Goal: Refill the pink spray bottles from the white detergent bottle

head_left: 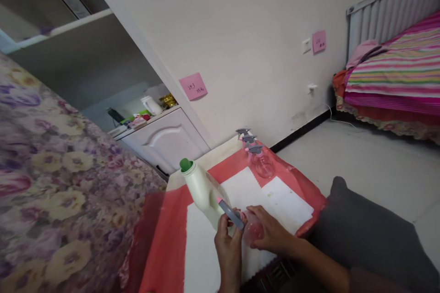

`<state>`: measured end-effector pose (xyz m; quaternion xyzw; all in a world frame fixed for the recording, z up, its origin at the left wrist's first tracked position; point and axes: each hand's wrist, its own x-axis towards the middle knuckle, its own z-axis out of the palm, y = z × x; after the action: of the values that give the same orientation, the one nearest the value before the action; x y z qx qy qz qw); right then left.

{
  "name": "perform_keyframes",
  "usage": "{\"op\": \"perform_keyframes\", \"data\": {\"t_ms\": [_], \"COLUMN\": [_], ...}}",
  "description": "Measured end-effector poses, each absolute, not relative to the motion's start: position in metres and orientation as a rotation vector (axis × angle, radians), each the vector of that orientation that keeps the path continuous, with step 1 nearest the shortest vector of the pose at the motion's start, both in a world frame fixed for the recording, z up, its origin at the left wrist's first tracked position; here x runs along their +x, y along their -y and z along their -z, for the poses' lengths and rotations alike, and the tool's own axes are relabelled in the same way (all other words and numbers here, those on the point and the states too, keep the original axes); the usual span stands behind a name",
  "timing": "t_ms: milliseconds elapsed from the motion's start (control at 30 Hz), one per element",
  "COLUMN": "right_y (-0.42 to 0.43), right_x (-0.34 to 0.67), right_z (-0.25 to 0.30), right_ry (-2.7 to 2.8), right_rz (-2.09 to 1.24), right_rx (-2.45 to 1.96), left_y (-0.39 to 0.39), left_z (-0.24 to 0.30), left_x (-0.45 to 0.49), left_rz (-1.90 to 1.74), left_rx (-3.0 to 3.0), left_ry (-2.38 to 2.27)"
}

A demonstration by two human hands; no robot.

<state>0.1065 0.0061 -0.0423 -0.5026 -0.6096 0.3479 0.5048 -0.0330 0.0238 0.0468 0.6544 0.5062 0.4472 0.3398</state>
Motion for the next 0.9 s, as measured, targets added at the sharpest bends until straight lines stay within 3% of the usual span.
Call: {"op": "perform_keyframes", "data": {"t_ms": [900], "right_y": [-0.006], "right_x": [0.107], "right_z": [0.039], "right_ry": [1.498], "right_rz": [-0.833], "right_rx": [-1.175], "left_y": [-0.037], "left_z": [-0.041], "left_x": [-0.039], "left_rz": [-1.020], "left_rx": [1.631], "left_ry": [-1.255]}}
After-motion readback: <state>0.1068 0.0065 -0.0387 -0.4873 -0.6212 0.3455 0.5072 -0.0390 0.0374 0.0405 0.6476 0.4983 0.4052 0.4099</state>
